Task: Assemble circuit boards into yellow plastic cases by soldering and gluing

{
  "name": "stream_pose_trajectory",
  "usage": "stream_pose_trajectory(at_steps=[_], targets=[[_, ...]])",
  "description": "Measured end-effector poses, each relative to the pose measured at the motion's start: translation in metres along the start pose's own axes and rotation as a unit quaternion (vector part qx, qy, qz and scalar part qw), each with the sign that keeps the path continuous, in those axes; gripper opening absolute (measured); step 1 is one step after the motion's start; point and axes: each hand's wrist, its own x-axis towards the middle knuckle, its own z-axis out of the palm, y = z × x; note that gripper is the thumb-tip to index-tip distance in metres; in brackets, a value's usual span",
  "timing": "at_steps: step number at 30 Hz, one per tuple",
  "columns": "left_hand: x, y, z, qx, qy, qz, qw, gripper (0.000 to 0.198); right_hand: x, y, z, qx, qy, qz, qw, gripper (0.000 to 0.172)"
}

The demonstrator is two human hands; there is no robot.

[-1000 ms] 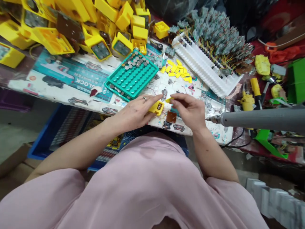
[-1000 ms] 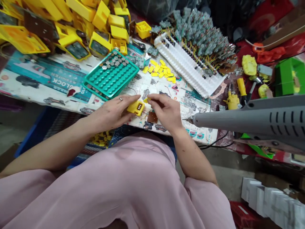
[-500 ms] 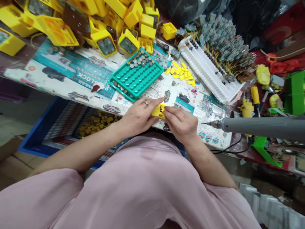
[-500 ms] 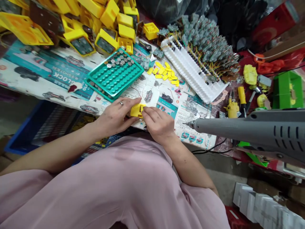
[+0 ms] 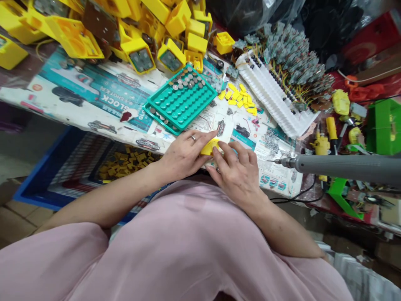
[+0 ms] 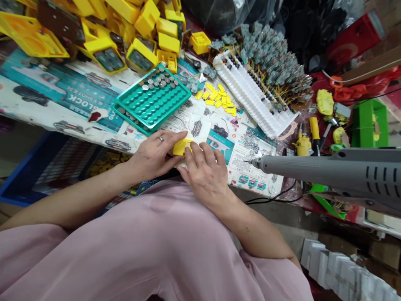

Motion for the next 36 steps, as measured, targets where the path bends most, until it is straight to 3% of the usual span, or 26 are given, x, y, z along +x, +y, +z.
stream_pose_trajectory(at_steps=[4, 9, 12, 15, 17, 19, 23, 25, 28, 31, 33, 35, 36], targets=[[-0.001, -0.002, 0.0, 0.0, -0.012, -0.017, 1.0, 0.054, -0.009, 0.001, 0.01, 0.024, -0.003, 0.017, 1.0, 0.039], [-0.001, -0.004, 0.003, -0.005, -0.017, -0.033, 0.999, 0.055, 0.001, 0.011, 0.018, 0.051, 0.0, 0.023, 0.998, 0.034], [-0.001, -0.003, 0.004, 0.01, -0.009, -0.024, 1.0, 0.048, 0.005, 0.024, 0.01, 0.122, 0.056, 0.031, 0.99, 0.024], [0.0, -0.002, 0.001, 0.022, -0.021, -0.017, 0.999, 0.037, -0.008, 0.033, -0.007, 0.197, 0.118, 0.086, 0.969, 0.02], [0.001, -0.001, -0.001, 0.02, -0.042, -0.025, 0.999, 0.034, -0.023, 0.031, -0.015, 0.21, 0.11, 0.113, 0.965, 0.021], [0.002, -0.001, -0.003, 0.018, -0.061, -0.034, 0.997, 0.034, -0.037, 0.024, -0.014, 0.194, 0.085, 0.092, 0.973, 0.018], [0.005, -0.001, -0.004, 0.031, -0.094, -0.028, 0.995, 0.041, -0.046, 0.008, 0.007, 0.131, 0.072, 0.033, 0.988, 0.023], [0.009, 0.0, -0.009, 0.039, -0.107, -0.022, 0.993, 0.039, -0.043, 0.006, 0.015, 0.148, 0.068, 0.043, 0.986, 0.021], [0.021, 0.004, -0.03, 0.03, -0.123, -0.025, 0.992, 0.036, -0.041, 0.011, 0.007, 0.282, 0.079, 0.108, 0.95, 0.015], [0.044, 0.008, -0.058, -0.006, -0.187, -0.043, 0.981, 0.036, -0.045, 0.02, -0.012, 0.469, 0.078, 0.199, 0.857, 0.012], [0.064, 0.008, -0.065, 0.014, -0.255, -0.045, 0.966, 0.039, -0.046, 0.026, -0.016, 0.546, 0.061, 0.254, 0.796, 0.019], [0.082, 0.007, -0.059, 0.09, -0.323, -0.046, 0.941, 0.045, -0.045, 0.031, -0.008, 0.545, 0.053, 0.287, 0.786, 0.028], [0.088, 0.005, -0.053, 0.141, -0.347, -0.053, 0.926, 0.045, -0.043, 0.032, -0.001, 0.512, 0.053, 0.289, 0.807, 0.028]])
